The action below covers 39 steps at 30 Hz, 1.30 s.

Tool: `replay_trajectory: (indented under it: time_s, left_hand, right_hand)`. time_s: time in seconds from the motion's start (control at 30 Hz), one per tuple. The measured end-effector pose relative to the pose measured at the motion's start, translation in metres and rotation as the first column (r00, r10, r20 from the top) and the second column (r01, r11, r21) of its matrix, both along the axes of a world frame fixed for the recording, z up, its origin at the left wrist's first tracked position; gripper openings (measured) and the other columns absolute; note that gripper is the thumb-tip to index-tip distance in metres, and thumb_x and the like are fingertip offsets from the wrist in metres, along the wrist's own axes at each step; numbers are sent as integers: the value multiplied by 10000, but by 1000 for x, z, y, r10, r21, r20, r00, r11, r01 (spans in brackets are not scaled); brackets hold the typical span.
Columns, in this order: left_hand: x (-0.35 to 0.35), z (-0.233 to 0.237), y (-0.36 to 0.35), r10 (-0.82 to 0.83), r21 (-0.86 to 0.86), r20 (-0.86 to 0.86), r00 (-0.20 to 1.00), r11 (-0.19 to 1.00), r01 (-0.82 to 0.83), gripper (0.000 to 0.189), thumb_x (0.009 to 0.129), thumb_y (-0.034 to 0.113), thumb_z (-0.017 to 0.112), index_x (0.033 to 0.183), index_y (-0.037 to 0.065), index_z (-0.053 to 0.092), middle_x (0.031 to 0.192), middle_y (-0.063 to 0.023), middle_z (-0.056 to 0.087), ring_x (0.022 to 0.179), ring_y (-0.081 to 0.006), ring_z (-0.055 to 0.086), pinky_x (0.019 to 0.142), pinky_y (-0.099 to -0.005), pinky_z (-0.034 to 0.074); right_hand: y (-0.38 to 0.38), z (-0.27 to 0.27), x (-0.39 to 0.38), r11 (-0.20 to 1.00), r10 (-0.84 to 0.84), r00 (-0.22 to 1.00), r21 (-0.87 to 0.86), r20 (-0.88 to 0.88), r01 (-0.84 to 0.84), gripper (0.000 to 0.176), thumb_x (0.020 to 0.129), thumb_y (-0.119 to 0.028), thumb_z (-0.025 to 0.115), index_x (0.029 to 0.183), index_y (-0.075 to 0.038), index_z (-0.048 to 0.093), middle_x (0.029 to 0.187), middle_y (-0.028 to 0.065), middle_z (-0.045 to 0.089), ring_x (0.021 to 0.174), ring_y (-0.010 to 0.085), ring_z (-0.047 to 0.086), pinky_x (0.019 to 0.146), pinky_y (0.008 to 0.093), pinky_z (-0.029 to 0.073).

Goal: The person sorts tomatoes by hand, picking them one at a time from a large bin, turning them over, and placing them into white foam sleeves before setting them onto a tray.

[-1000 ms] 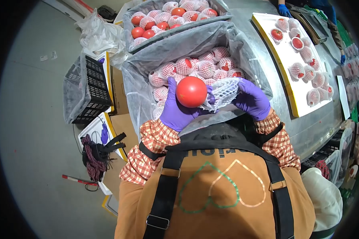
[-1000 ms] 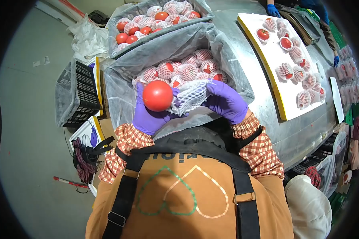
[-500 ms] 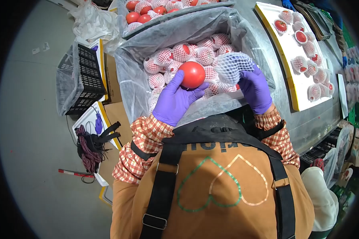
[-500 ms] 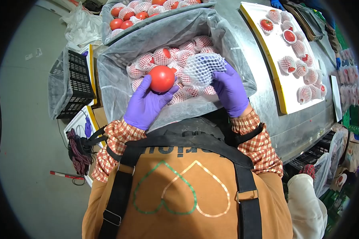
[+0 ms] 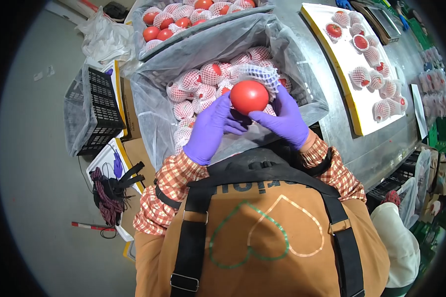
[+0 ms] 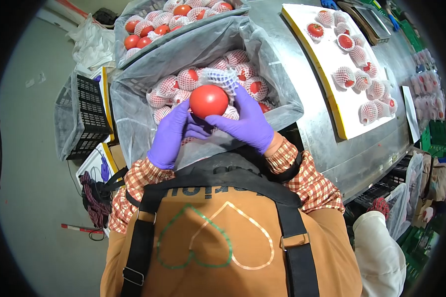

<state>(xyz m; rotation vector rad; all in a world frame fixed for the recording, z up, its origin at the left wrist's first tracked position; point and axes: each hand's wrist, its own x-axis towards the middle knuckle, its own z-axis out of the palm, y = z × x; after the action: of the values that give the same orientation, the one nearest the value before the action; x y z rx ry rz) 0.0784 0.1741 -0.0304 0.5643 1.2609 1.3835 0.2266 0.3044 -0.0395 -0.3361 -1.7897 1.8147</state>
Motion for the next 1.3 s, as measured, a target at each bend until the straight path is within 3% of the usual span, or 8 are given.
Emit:
replay_trajectory:
  time_s: [0.27, 0.57, 0.73, 0.87, 0.93, 1.0, 1.2, 1.3]
  left_hand:
    - [5, -5, 15, 39, -32, 387, 921, 999, -28, 420, 982, 310, 464, 1277, 11, 477, 1117, -99, 604, 972, -194, 617, 841, -350, 526]
    - [23, -16, 39, -61, -20, 87, 994, 998, 63, 434, 894, 106, 512, 1293, -48, 432, 1190, -125, 561, 1073, -210, 583, 912, -339, 494]
    - [22, 1, 51, 62, 65, 498, 865, 992, -108, 440, 888, 89, 505, 1304, -31, 432, 1230, -139, 536, 1103, -214, 566, 942, -355, 474]
    - [33, 25, 65, 30, 114, 286, 958, 991, -65, 575, 818, 67, 576, 1361, 12, 396, 1335, -130, 472, 1216, -221, 488, 1019, -336, 405]
    - [43, 29, 74, 125, 210, -565, 816, 978, -5, 615, 797, 21, 615, 1371, 42, 395, 1255, -101, 523, 1120, -212, 543, 945, -323, 452]
    - [49, 26, 87, 173, 317, -703, 690, 945, 85, 625, 795, 4, 614, 1377, 61, 394, 1178, -92, 541, 1048, -209, 559, 902, -324, 470]
    - [47, 18, 96, -90, 255, -780, 620, 859, 445, 585, 812, 55, 612, 1364, 120, 432, 1153, -139, 570, 976, -281, 596, 853, -351, 488]
    - [-7, -38, 101, 60, 131, -961, 271, 959, 251, 477, 830, 142, 603, 1293, 95, 498, 1114, -155, 594, 980, -325, 587, 886, -414, 463]
  right_hand:
    - [10, -4, 30, 501, 104, 971, -831, -217, -240, 616, 890, -282, 620, 1362, 9, 350, 1327, 165, 475, 1207, 262, 508, 1024, 386, 431]
    - [23, -33, 39, 89, -66, 792, -794, -607, -601, 613, 909, -328, 594, 1376, -17, 347, 1382, 182, 414, 1284, 307, 425, 1084, 445, 358]
    - [45, -11, 67, 520, 175, 965, -814, -196, -259, 617, 881, -261, 604, 1378, 5, 354, 1360, 162, 445, 1253, 254, 461, 1041, 412, 403]
    - [52, 12, 50, 942, 31, 998, -334, 49, -12, 689, 799, -204, 703, 1360, 10, 365, 1343, 134, 457, 1217, 204, 478, 1034, 343, 394]
    - [55, 10, 44, 985, -69, 994, -155, 88, 82, 718, 767, -179, 739, 1353, 13, 370, 1335, 127, 460, 1207, 200, 480, 1040, 333, 383]
    - [61, 3, 42, 956, -294, 955, -4, 41, 295, 721, 743, -123, 755, 1343, 10, 377, 1322, 119, 461, 1210, 203, 476, 1035, 334, 390]
    - [112, -9, 56, 709, -432, 898, -646, -80, 284, 441, 986, -256, 391, 1324, 26, 417, 1315, 183, 492, 1221, 289, 485, 1038, 393, 412]
    - [173, -55, 92, 514, -543, 825, -839, -158, 177, 420, 977, -172, 434, 1334, 44, 381, 1334, 214, 459, 1228, 327, 465, 1053, 441, 402]
